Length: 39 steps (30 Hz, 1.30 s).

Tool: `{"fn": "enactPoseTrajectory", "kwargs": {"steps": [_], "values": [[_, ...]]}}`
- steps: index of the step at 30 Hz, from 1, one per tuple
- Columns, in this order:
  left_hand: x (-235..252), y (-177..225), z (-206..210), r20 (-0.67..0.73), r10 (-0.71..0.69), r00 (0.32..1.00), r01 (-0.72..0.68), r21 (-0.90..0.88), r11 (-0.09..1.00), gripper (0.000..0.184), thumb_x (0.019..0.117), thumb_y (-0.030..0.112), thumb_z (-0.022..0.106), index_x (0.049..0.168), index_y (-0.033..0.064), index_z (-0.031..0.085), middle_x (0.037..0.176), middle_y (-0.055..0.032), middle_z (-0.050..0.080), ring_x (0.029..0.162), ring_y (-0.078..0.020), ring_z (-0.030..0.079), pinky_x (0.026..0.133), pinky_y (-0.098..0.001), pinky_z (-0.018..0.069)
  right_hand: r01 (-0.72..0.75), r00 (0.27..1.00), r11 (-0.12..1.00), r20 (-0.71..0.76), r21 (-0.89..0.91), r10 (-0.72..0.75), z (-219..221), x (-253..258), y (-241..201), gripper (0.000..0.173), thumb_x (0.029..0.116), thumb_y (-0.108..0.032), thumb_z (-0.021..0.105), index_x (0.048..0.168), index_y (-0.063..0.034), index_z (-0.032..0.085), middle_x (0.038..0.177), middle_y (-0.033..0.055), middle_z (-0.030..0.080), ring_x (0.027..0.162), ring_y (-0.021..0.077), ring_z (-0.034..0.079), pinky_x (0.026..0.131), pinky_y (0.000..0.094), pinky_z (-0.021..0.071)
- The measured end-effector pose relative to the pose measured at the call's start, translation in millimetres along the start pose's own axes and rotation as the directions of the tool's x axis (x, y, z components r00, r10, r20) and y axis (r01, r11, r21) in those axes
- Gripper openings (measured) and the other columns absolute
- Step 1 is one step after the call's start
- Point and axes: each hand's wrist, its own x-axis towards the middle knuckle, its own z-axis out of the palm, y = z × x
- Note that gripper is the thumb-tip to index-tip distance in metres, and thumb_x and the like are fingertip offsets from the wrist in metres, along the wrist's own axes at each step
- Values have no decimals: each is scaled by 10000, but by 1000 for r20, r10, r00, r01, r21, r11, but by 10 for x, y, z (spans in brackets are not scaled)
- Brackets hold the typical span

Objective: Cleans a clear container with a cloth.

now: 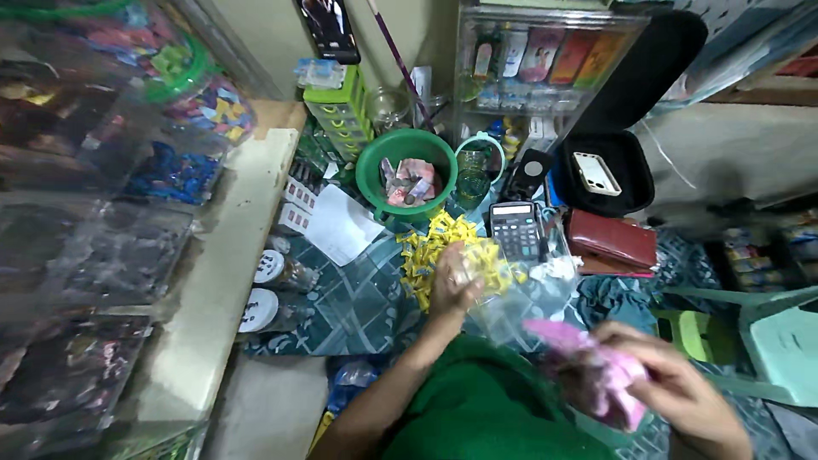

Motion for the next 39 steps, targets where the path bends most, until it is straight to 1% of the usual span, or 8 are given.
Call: {"fn": "enactPoseTrajectory", "kwargs": {"steps": [5,10,19,24,27,31,34,39], "values": [[-2,355,225,-11,-313,950,256,-551,795,658,1001,400,439,1547,130,188,1352,-196,530,1098,-311,649,829,-460,586,47,856,982,-499,-183,-134,399,416,127,380,1046,-461,515,1416,-378,535,1314,-246,622,1178,-82,585,1032,179,497],[-64,449,277,61,-290,955,252,-680,688,440,1031,375,192,1319,143,431,1032,-86,706,865,-217,726,716,-362,618,166,884,688,-202,-706,-421,1234,682,501,482,1110,-433,297,966,-155,663,918,61,706,1046,167,663,1108,380,411],[-181,280,147,328,-319,889,457,-613,644,881,832,571,610,1504,119,263,1309,-195,602,1142,-383,644,838,-536,582,16,920,787,-299,-616,-252,422,1234,354,680,1107,-433,231,1528,82,369,1579,270,391,1529,371,278,1252,604,89],[-112,356,113,171,-239,956,290,-688,665,389,996,360,282,1194,142,536,978,-39,733,900,-155,726,744,-347,616,206,902,752,-177,-627,-394,1049,1052,266,592,1112,-436,204,1280,-26,596,1157,164,679,1238,247,588,1241,498,184],[-99,288,92,187,-200,962,272,-730,627,379,913,353,517,1196,109,578,1003,-80,734,919,-196,730,748,-371,619,199,898,758,-194,-621,-395,975,1063,310,588,1114,-439,194,1279,-67,619,1113,113,712,1255,219,593,1258,488,167],[-98,108,-10,313,-154,937,326,-624,710,1150,670,543,831,1529,118,194,1248,-168,658,1112,-365,677,878,-529,585,-98,888,923,-452,-373,-88,585,1188,369,622,1112,-360,248,1509,100,384,1532,245,463,1469,249,400,1237,447,256],[-114,49,-91,416,-4,909,259,-559,787,1047,765,543,796,1505,146,171,1268,-131,655,1157,-352,664,964,-545,554,-212,748,960,-601,184,280,410,1213,397,616,1066,-574,276,1350,-89,529,1083,-62,686,968,-7,653,834,250,574],[-123,-4,-361,650,-7,760,364,-416,833,911,834,545,741,1518,192,252,1306,-107,638,1209,-343,635,973,-530,552,-29,832,727,-387,686,398,469,712,634,313,1013,-493,524,1045,-230,688,933,-89,745,890,-7,691,808,214,587]]}}
